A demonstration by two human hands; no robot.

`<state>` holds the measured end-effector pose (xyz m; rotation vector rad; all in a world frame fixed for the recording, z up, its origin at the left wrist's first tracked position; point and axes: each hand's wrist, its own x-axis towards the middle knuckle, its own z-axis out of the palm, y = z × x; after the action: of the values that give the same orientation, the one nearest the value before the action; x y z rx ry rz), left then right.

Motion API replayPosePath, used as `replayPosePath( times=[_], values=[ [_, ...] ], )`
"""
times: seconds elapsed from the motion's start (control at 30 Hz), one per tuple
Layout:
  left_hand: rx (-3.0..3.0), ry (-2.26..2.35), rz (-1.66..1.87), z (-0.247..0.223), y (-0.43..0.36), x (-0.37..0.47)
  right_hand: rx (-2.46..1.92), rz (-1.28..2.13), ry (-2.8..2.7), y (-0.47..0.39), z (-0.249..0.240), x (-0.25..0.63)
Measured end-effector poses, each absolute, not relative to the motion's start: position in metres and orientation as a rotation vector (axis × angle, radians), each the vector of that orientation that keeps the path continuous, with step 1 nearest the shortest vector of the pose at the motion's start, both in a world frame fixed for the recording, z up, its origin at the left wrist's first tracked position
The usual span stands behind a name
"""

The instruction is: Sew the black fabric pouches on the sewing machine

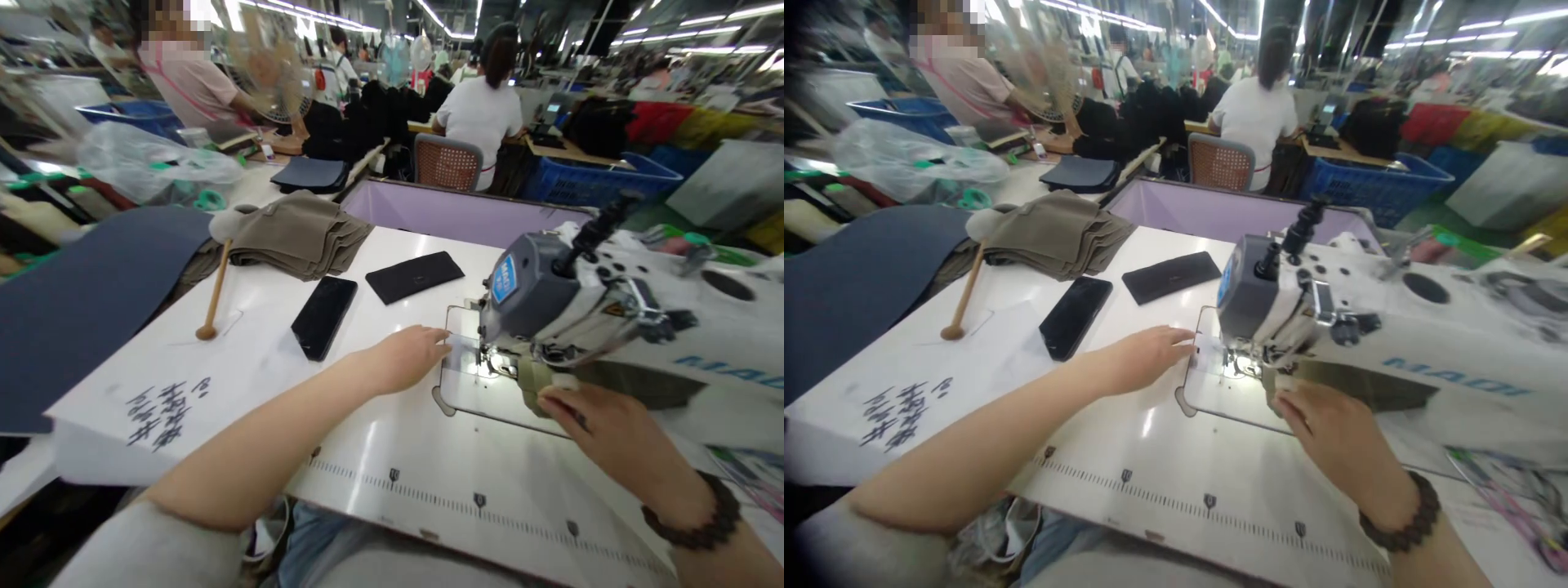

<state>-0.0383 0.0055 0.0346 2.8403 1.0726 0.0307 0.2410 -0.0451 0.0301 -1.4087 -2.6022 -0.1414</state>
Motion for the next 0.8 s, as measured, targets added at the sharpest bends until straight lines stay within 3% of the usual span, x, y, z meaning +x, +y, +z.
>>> replayPosePath(
  times=[0.1, 0.17, 0.4, 0.8],
  values=[
    [2.837, 0.919, 0.142, 0.041, -0.031, -0.045, -1.775, -0.277, -2.442, -0.041, 0.037, 0.260],
    [2.789, 0.791, 0.290, 0.032, -0.053, -0.046, -1.973, -0.172, -2.446, -0.037, 0.033, 0.262],
    [2.645, 0.823, 0.859, -0.012, -0.071, -0.049, -2.087, -0.092, -2.348, -0.031, 0.027, 0.244],
    [2.602, 0.971, 0.831, -0.015, -0.066, -0.051, -2.042, 0.631, -2.039, -0.015, 0.053, 0.292]
  ],
)
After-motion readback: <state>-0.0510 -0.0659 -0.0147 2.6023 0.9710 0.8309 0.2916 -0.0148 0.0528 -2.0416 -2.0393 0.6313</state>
